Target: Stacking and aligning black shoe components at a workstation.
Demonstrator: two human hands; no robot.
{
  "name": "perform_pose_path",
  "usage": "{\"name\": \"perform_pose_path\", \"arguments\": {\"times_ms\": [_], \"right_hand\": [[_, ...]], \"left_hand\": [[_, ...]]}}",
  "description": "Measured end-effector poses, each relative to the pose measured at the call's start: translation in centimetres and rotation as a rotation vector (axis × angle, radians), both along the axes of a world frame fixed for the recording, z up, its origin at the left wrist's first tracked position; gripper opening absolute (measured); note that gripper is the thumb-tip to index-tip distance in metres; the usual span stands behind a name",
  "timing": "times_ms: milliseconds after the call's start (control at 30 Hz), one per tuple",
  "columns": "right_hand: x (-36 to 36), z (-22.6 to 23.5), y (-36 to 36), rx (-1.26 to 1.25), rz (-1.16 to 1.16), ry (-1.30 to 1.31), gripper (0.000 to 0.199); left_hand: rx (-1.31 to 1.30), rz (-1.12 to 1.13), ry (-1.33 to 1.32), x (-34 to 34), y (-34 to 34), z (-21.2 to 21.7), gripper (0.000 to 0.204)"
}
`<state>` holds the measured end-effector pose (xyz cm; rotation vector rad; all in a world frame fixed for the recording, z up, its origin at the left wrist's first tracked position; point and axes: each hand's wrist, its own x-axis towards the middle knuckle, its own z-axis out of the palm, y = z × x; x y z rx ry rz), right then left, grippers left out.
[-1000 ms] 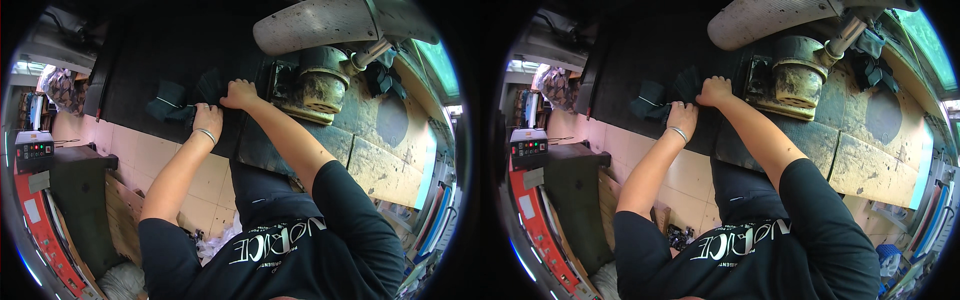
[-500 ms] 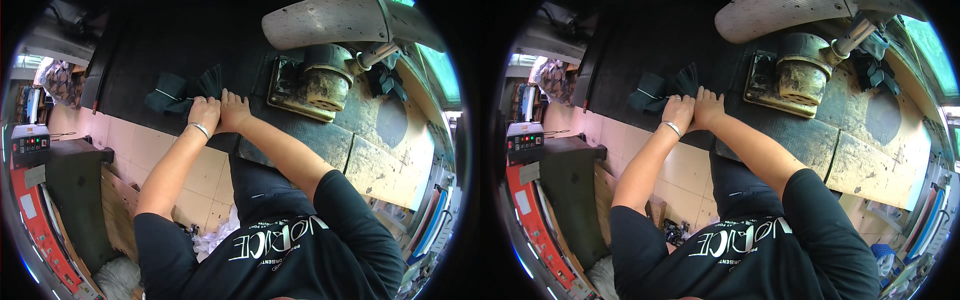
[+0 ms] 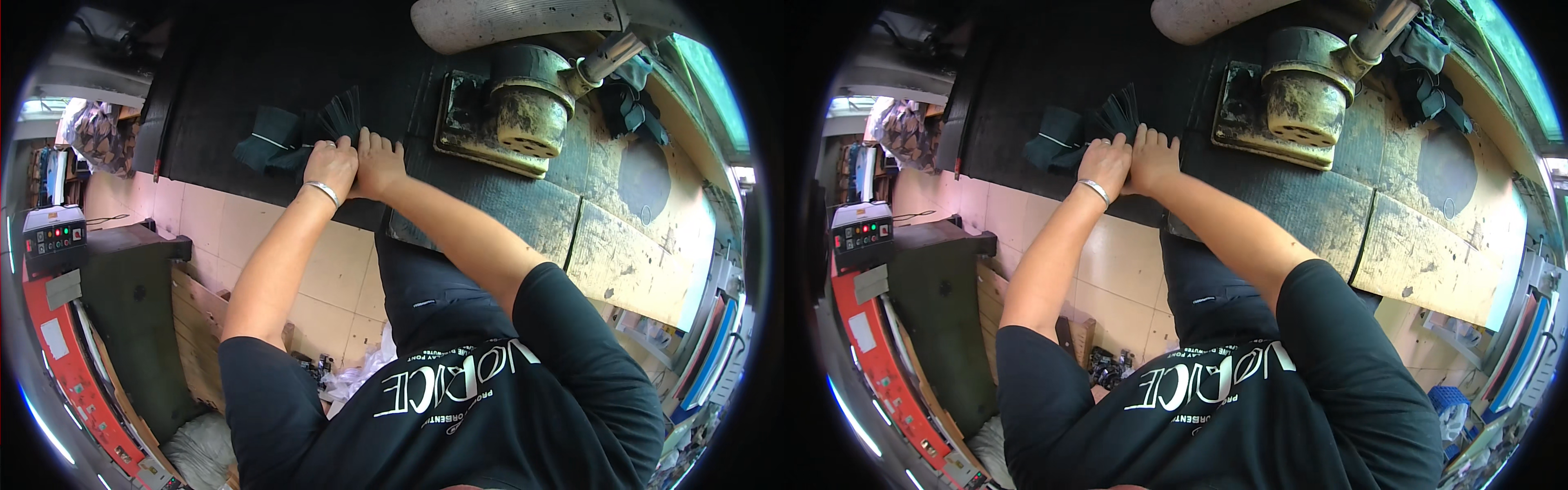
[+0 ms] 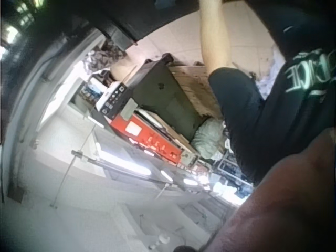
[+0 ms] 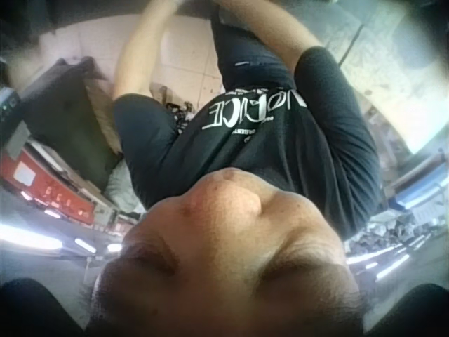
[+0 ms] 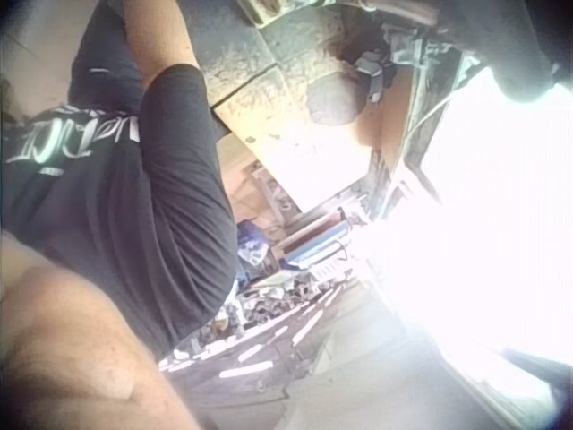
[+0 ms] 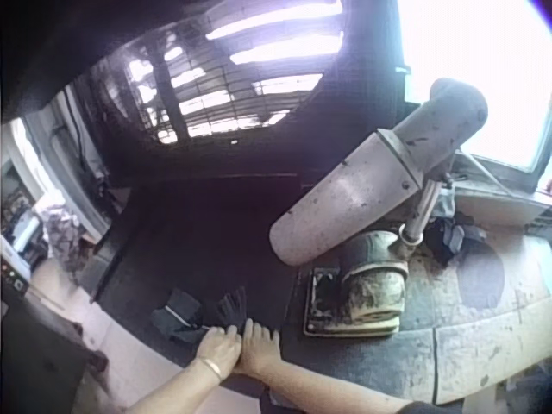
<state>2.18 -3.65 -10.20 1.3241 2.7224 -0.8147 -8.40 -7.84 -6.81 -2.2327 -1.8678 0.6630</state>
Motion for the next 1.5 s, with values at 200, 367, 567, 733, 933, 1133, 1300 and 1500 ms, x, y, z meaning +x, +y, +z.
{"name": "perform_pose_path", "arguments": {"times_ms": [200, 367, 567, 733, 933, 1133, 1300, 1500], "right_hand": [[0.5, 0.6, 0.8, -0.003, 0.058, -0.018, 0.115], [9.5, 2.7, 1.9, 0.015, 0.167, -0.055, 0.115], [25.0, 3.8, 0.6, 0.206, 0.227, -0.001, 0.115], [34.3, 2.6, 1.6, 0.158, 0.223, -0.048, 0.116], [37.9, 2.1, 3.5, 0.135, 0.184, -0.058, 0.116], [37.1, 1.9, 2.6, 0.158, 0.116, -0.159, 0.121], [35.3, 0.7, 1.7, 0.177, -0.006, -0.063, 0.130], [33.4, -2.1, 1.2, 0.332, -0.059, -0.134, 0.097]], "left_hand": [[0.206, 0.082, 0.039, 0.4, -1.9, -0.1, 0.034], [0.208, 0.105, -0.366, 3.6, -3.5, 3.1, 0.064], [0.432, 0.180, -1.467, 14.0, -6.1, -2.0, 0.112], [0.125, 0.174, -1.398, 23.0, -3.2, -6.4, 0.141], [0.074, 0.029, -1.398, 26.9, 0.0, -7.7, 0.150], [-0.042, 0.112, -1.700, 28.2, -0.1, -7.9, 0.147], [-0.123, 0.121, -1.735, 27.3, 0.9, -8.1, 0.142], [-0.215, 0.063, -1.798, 27.9, 1.1, -8.3, 0.144]]}}
